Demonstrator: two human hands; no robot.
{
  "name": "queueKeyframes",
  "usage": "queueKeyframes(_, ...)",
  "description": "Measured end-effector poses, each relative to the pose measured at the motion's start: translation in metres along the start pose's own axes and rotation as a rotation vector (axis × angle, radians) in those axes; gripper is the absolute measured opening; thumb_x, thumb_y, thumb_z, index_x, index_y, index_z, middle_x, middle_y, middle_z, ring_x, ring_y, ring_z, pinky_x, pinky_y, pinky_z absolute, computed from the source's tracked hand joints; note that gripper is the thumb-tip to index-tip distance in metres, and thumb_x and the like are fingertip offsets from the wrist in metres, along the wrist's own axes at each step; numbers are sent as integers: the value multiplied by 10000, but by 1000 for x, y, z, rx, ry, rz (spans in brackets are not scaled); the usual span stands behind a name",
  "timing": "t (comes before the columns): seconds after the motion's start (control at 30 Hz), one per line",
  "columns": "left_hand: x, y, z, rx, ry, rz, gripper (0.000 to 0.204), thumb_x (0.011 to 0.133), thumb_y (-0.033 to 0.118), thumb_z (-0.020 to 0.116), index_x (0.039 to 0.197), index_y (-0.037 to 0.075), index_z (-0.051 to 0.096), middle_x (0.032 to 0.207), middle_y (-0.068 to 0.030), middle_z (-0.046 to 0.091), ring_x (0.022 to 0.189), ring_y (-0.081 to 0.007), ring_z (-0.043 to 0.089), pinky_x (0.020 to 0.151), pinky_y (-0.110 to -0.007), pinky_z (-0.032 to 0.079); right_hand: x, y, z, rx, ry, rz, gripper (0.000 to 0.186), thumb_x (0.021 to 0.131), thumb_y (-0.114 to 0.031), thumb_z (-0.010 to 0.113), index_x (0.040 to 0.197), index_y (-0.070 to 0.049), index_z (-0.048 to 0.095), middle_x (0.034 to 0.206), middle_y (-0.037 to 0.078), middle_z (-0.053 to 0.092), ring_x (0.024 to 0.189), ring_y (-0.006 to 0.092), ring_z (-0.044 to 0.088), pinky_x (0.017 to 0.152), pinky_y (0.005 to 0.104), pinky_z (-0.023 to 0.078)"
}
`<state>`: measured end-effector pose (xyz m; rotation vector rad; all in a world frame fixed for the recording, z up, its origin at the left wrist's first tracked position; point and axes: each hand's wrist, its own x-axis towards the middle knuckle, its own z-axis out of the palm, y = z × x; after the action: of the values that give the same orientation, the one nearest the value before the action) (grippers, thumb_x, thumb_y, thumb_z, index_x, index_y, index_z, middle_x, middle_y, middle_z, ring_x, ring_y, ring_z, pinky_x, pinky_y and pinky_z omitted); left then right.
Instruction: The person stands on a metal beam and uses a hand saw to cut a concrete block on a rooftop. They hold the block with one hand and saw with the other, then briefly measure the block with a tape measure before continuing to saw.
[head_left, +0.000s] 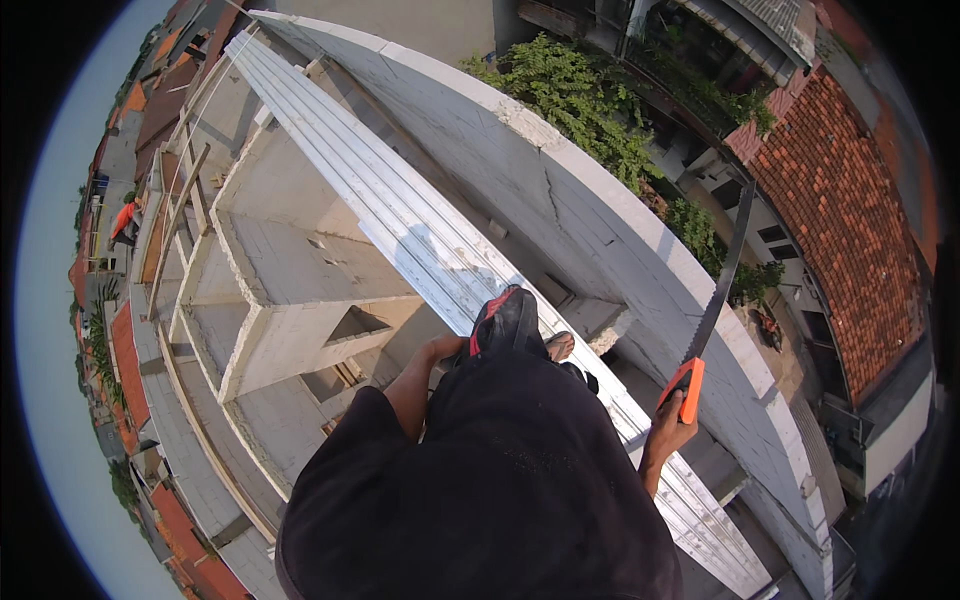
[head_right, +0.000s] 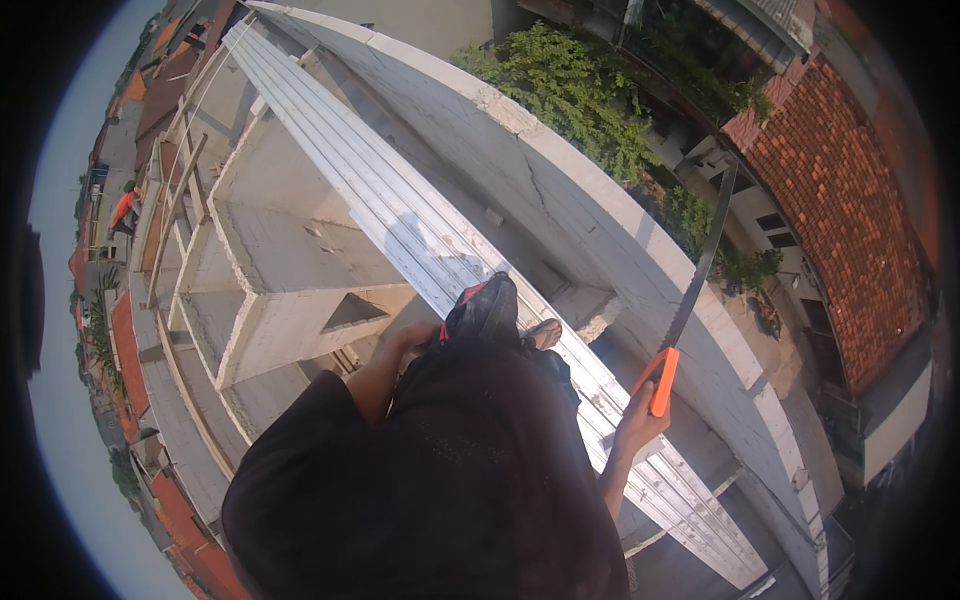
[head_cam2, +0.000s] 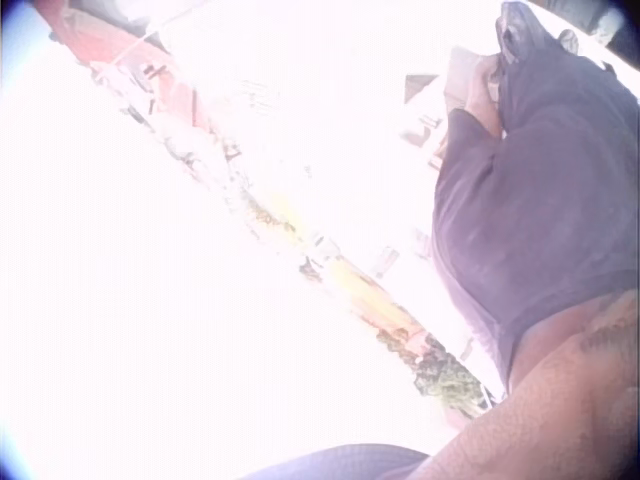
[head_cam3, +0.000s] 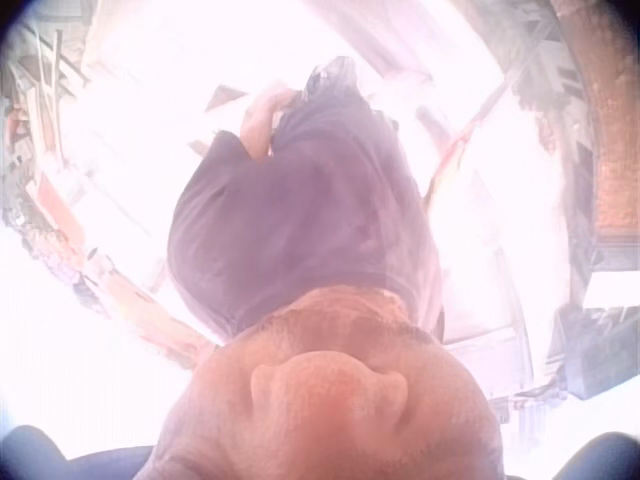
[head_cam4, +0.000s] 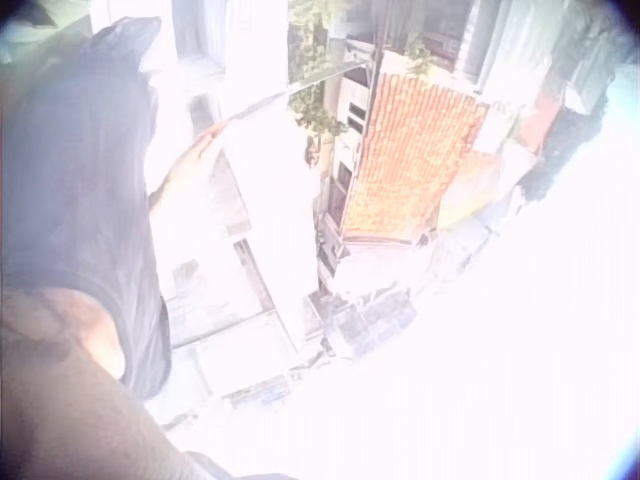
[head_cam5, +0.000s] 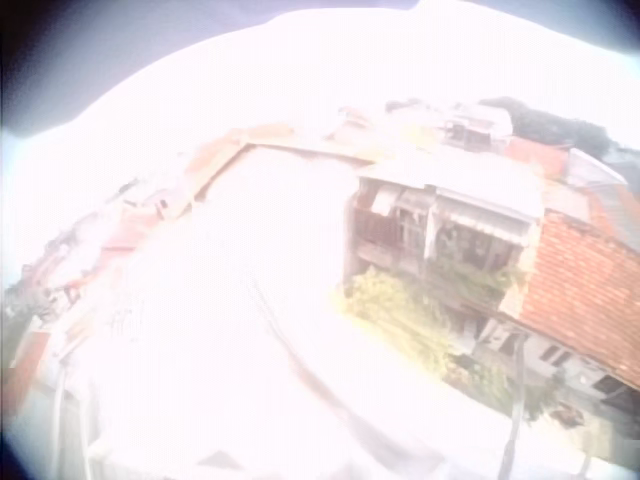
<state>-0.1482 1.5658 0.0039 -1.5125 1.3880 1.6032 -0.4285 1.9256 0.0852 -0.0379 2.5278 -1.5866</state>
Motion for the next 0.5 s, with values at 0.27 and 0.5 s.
queueKeyframes(0.27,148,-125,-72,304,-16,134,414,1000,359,550,1275,96,711,1241,-254,722,1137,-388,715,961,-483,551,3,-24,27,8,200,32,333,1057,-232,652,792,-48,569,605,-11,506,497,67,442,450,258,319)
queueKeyframes(0.5,98,-6,-175,196,29,180,432,956,358,638,1167,-4,743,1016,-141,752,870,-226,721,746,-401,562,-12,-74,122,352,376,121,395,1086,-233,599,732,-83,507,591,-15,467,477,72,414,443,259,338)
